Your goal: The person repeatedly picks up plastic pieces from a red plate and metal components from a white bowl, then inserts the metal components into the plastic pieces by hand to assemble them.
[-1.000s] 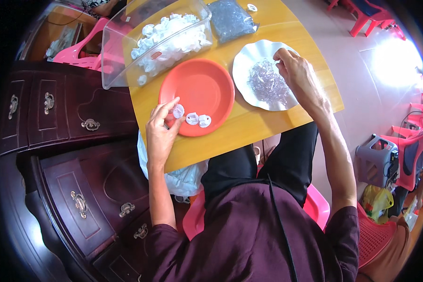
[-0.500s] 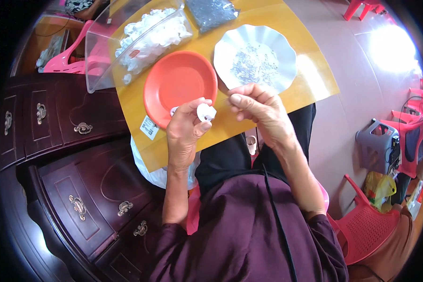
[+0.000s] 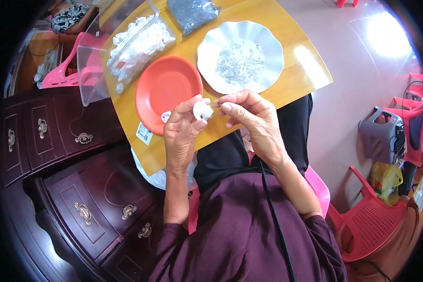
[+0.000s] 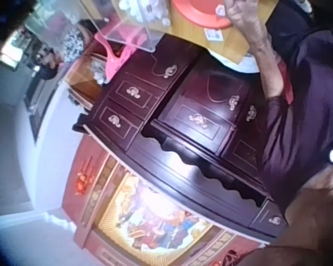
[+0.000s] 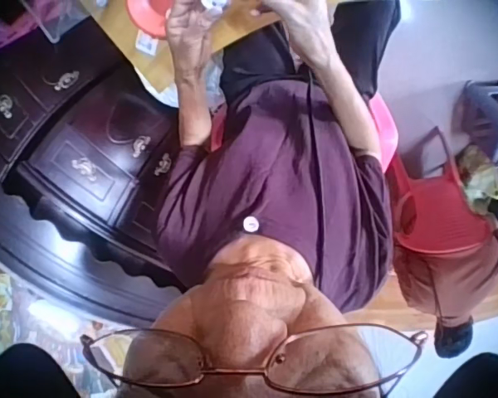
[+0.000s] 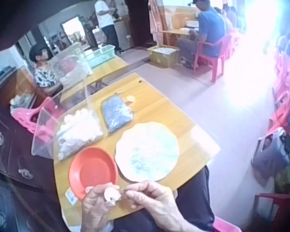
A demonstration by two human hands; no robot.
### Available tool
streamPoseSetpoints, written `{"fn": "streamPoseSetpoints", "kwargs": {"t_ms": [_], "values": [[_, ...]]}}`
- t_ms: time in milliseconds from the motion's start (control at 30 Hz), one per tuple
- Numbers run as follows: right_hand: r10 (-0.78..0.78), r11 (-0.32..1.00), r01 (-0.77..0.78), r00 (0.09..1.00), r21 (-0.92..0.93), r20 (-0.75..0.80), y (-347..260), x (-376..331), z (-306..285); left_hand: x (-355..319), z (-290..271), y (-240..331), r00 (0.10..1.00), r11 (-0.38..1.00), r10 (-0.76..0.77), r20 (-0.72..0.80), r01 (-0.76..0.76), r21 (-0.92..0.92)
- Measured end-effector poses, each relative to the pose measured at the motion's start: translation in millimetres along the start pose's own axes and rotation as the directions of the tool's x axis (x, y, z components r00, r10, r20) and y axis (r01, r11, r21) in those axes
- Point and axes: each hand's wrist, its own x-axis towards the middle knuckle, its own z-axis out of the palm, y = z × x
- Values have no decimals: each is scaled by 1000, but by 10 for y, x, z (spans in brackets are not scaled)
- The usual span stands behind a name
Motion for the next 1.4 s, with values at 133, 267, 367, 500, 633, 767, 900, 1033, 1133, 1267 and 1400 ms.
{"fn": "streamPoseSetpoints", "kwargs": {"t_ms": [133, 267, 367, 500, 633, 767, 900, 1033, 1133, 1267, 1400], "values": [[-97, 989, 94, 995, -112, -23, 31, -32, 6, 35, 33, -14, 999, 999, -18, 35, 19, -36], [-99, 990, 91, 993, -108, -64, 19, -55, 17, 56, 81, -25, 999, 1000, -23, 30, 23, -12], [-99, 986, 88, 992, -140, -81, 36, -63, -2, 70, 96, -28, 999, 1000, -15, 36, 15, 3], [-126, 985, 113, 987, -131, -96, 36, -75, -7, 85, 109, -37, 999, 1000, -7, 48, 6, 18], [-130, 978, 111, 986, -174, -100, 20, -79, -17, 90, 117, -29, 999, 999, -6, 54, 4, 35], [-113, 978, 92, 988, -185, -107, -3, -94, -17, 85, 114, -36, 999, 999, -9, 43, 7, 34], [-117, 969, 95, 989, -228, -87, -18, -105, -17, 91, 93, -43, 997, 998, 22, 72, -27, 62], [-104, 975, 78, 988, -207, -118, -27, -113, -11, 87, 88, -41, 994, 993, 57, 93, -66, 95], [-63, 992, 49, 991, -120, -120, -27, -98, -44, 98, 110, -51, 985, 969, 125, 121, -147, 198], [-51, 997, 42, 991, -69, -127, -53, -94, -53, 126, 130, -77, 982, 969, 130, 136, -155, 191], [-63, 996, 56, 992, -65, -112, -29, -94, -63, 131, 158, -81, 982, 974, 126, 140, -150, 173]]}}
